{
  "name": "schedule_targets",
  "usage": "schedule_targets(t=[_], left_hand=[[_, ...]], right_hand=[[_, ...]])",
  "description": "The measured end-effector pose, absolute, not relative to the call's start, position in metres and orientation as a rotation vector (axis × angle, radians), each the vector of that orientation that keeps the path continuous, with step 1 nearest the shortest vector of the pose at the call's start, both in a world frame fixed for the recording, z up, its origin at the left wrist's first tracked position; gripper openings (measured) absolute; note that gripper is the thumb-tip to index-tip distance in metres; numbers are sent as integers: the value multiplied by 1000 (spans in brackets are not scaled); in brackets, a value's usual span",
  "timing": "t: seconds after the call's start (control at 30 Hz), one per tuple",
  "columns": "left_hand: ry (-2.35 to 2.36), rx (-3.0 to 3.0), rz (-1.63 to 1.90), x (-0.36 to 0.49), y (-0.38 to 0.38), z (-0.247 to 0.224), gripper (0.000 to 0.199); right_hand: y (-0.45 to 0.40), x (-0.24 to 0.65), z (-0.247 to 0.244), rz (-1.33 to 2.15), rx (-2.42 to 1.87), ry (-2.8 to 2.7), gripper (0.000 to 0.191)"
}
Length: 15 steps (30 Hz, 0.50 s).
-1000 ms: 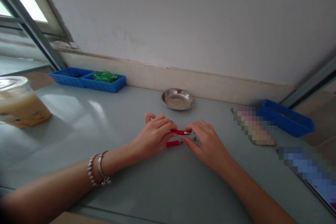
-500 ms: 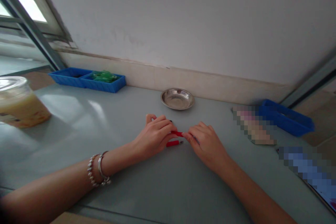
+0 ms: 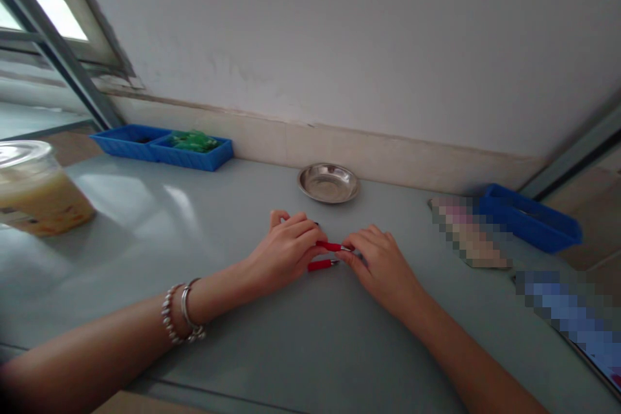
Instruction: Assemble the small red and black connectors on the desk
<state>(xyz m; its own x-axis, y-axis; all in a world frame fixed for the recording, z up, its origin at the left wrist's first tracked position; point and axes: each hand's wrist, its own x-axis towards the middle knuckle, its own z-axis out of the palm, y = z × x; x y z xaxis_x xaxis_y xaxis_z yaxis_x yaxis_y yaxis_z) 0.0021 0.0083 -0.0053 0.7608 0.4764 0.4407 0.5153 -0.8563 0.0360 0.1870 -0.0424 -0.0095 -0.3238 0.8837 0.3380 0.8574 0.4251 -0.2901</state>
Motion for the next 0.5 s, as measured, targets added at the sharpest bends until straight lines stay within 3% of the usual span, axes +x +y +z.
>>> schedule_targets(t=[0.33,0.5], left_hand=[[-930,-2893,-430,1,12,-8,16],[-982,-2935,-352,2,11,-5,17]], right_hand=[[-43,194,-17,-160,-1728,-2277,22],[-42,197,-21,-257,-1824,-2293,12]])
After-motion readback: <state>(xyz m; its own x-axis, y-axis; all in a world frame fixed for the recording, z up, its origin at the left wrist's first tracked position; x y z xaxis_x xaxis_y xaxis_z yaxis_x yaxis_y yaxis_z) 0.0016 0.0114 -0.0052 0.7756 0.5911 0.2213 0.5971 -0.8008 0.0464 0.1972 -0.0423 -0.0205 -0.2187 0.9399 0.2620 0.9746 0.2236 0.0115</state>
